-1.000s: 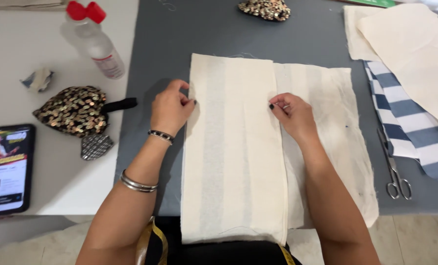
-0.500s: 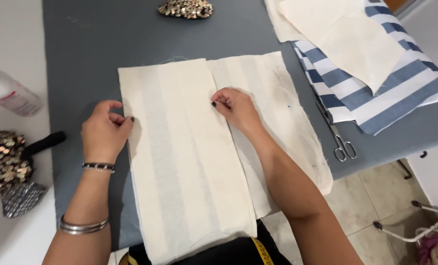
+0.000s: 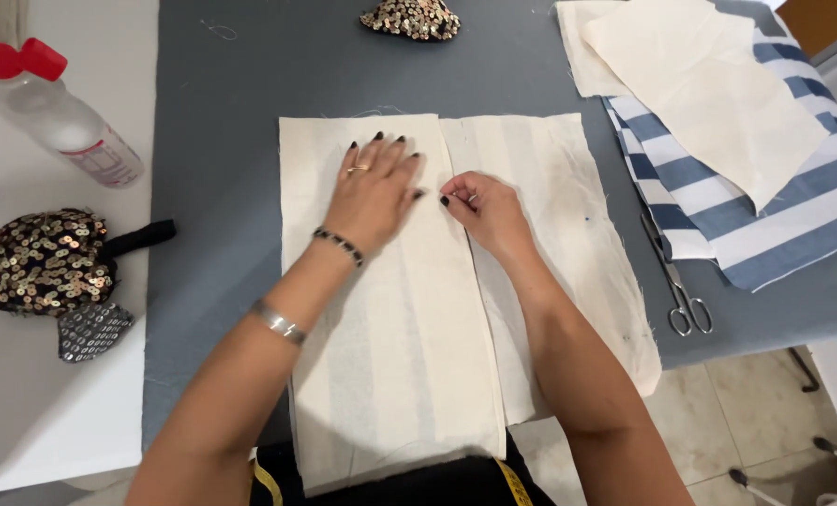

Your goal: Pinning fabric pieces together and cutting excess material to prepare for sewing

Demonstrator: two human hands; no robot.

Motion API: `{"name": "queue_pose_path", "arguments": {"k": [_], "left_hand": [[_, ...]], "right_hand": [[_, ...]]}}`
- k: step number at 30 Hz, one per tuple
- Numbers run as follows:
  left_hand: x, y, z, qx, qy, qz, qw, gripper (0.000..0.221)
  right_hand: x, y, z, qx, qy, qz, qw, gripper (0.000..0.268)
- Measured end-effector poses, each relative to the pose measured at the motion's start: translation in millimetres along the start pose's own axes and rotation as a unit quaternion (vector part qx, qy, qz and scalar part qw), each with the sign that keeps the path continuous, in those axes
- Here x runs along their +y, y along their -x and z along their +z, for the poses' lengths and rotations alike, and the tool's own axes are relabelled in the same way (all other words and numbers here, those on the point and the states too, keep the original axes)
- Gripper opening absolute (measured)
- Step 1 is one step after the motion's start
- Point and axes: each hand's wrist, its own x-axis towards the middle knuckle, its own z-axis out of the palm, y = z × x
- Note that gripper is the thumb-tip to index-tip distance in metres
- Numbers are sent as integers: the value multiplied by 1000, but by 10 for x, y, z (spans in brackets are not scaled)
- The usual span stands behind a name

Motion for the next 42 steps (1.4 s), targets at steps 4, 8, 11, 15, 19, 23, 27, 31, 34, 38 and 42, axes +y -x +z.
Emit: {"name": "queue_pose_path", "arguments": {"k": [4,8,11,15,19,23,27,31,34,38,42], "left_hand": [[88,-135,-122,-175,-8,-95,980,64],[84,-175,-185,-233,-22,-110,966,75],[60,-167,-72,-240,-22,-113,964,78],[50,-167,-131,-227,-6,-111,968,79],[-146,-149,40,-205,25,-120,971,80],[-404,-255,210,-59,12,-113,992,31],[-525,-678,498,14,-63,-119,991,17],[-544,-1083,889,44,-68,-121,989,19],[-485,-1122,955,63,-24,-139,988,17],[-396,-1080,769,33,-4,-147,989,21],[-336,-1115,617,-1,14,-131,991,28]], "right_hand": [[-101,46,-38,-1,21,-11,1000,13],[-200,-70,-45,32,165,-95,981,18],[-315,-373,150,-2,180,-274,945,33],[-96,-742,352,-118,311,-212,919,62],[-73,-788,358,-125,348,-147,917,66],[-103,-753,384,-90,354,-158,917,58],[20,-806,440,-62,371,-148,915,54],[283,-909,478,-24,347,-181,920,52],[404,-961,343,61,193,-228,952,58],[397,-877,-96,172,127,-68,975,36],[452,-870,-233,80,146,95,981,22]]}}
